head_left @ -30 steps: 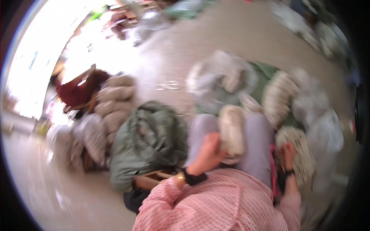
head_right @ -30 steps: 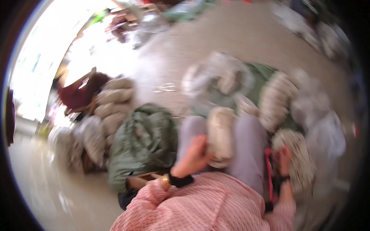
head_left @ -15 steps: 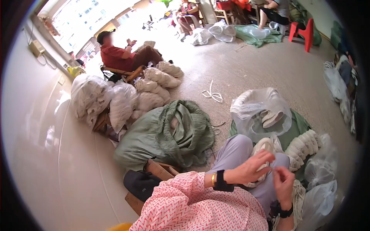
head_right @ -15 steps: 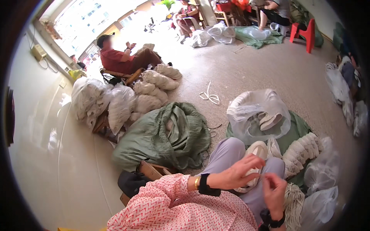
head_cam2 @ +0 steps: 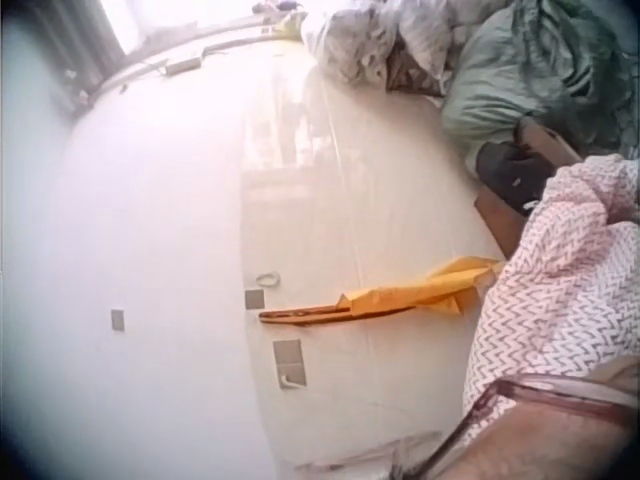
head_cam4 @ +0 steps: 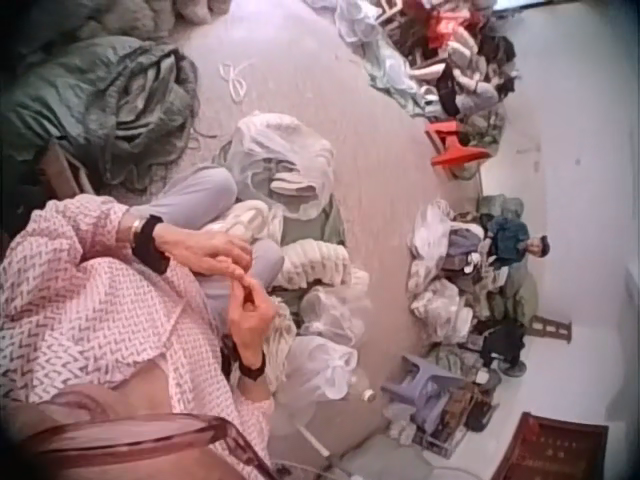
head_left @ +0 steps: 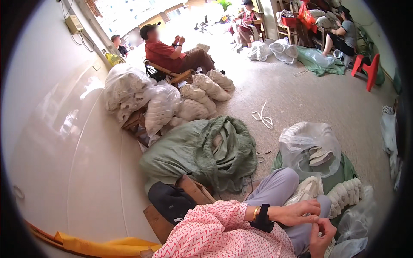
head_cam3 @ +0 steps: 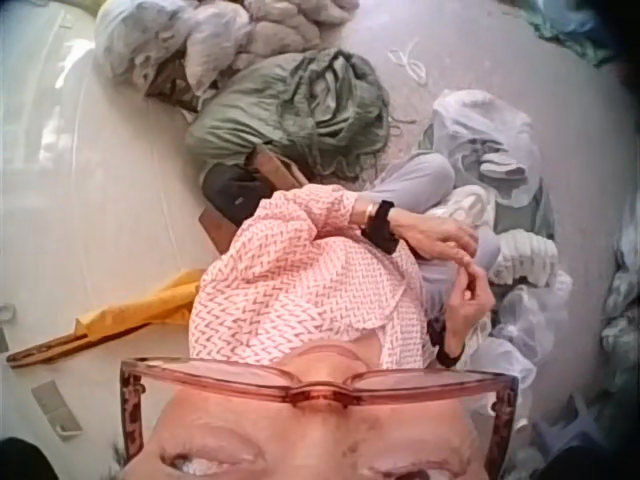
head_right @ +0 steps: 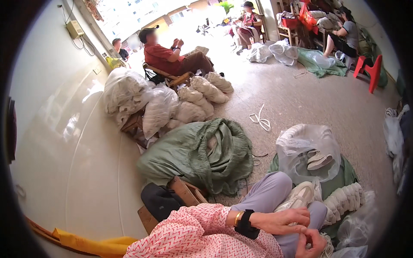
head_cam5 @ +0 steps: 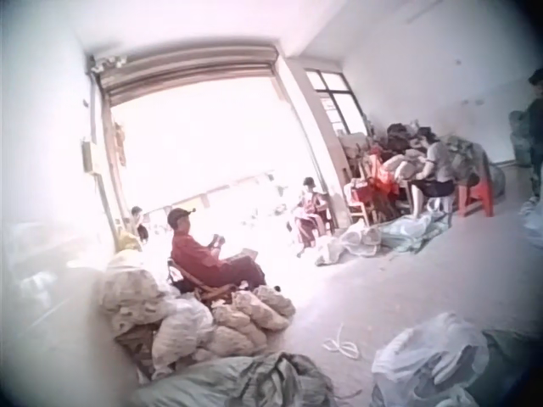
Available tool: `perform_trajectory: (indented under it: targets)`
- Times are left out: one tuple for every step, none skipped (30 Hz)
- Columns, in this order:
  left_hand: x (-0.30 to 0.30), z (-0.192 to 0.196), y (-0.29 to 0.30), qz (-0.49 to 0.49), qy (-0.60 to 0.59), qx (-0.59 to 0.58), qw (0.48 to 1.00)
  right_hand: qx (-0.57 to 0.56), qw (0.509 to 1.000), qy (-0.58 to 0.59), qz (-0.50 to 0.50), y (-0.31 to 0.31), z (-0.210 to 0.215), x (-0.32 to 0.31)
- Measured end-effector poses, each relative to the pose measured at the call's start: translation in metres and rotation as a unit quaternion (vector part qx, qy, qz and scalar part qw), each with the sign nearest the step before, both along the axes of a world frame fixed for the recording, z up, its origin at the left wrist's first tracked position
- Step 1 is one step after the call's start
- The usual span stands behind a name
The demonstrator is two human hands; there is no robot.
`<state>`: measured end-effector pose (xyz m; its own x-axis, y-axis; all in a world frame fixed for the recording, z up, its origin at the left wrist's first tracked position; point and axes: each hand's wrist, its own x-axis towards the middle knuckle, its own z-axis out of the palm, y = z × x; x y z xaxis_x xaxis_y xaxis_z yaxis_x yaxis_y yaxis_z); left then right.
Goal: Lacing shoelaces on a beige athletic shoe in a manufacturing environment.
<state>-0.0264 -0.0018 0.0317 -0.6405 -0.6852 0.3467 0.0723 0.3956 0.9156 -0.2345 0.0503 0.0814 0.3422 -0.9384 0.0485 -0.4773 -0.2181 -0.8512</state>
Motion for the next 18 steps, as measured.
perform_trajectory:
  targets:
    - [-0.001,0.002,0.001,-0.001,0.012,0.019,1.000,-0.081,0.995,-0.036,-0.038,0.001,0.002,0.001]
    - [-0.001,0.003,0.001,0.001,0.008,0.029,1.000,-0.081,0.995,-0.037,-0.036,0.001,0.005,0.000]
    - [-0.001,0.005,0.000,-0.003,0.013,0.034,0.999,-0.060,0.997,-0.024,-0.047,0.003,0.008,-0.003]
    - [-0.001,0.006,0.000,-0.007,0.020,0.030,0.999,-0.038,0.998,-0.011,-0.058,0.004,0.010,-0.005]
    - [0.000,0.008,0.000,-0.007,0.018,0.039,0.999,-0.038,0.998,-0.011,-0.058,0.004,0.009,-0.007]
    - [0.000,0.010,-0.001,-0.018,0.033,0.062,0.997,-0.102,0.992,-0.006,-0.068,0.003,0.006,-0.011]
    - [0.002,0.013,-0.001,-0.026,0.042,0.071,0.996,-0.165,0.983,-0.001,-0.078,0.003,0.002,-0.016]
    - [0.004,0.016,-0.002,-0.027,0.047,0.086,0.995,-0.165,0.983,-0.001,-0.077,0.002,-0.004,-0.022]
    - [0.007,0.020,-0.003,-0.045,0.050,0.117,0.991,-0.173,0.978,0.021,-0.113,0.000,-0.011,-0.031]
    - [0.010,0.024,-0.004,-0.060,0.056,0.128,0.988,-0.181,0.971,0.044,-0.149,-0.001,-0.019,-0.043]
    - [0.014,0.029,-0.005,-0.063,0.054,0.148,0.986,-0.098,0.979,0.071,-0.162,-0.005,-0.027,-0.059]
    - [0.017,0.033,-0.006,-0.067,0.049,0.179,0.980,-0.098,0.979,0.071,-0.162,-0.008,-0.039,-0.074]
    - [0.021,0.038,-0.006,-0.071,0.047,0.193,0.978,-0.120,0.973,0.063,-0.187,-0.011,-0.053,-0.089]
    - [0.024,0.043,-0.005,-0.074,0.044,0.209,0.974,-0.143,0.965,0.055,-0.213,-0.015,-0.070,-0.105]
    - [0.027,0.047,-0.005,-0.069,0.056,0.230,0.969,-0.125,0.964,0.091,-0.218,-0.018,-0.085,-0.128]
    - [0.030,0.050,-0.005,-0.066,0.068,0.251,0.963,-0.124,0.963,0.093,-0.220,-0.023,-0.107,-0.146]
    - [0.032,0.053,-0.004,-0.056,0.090,0.249,0.963,-0.132,0.948,0.026,-0.290,-0.029,-0.134,-0.164]
    - [0.037,0.055,-0.004,-0.062,0.091,0.249,0.962,-0.139,0.922,-0.041,-0.358,-0.032,-0.162,-0.184]
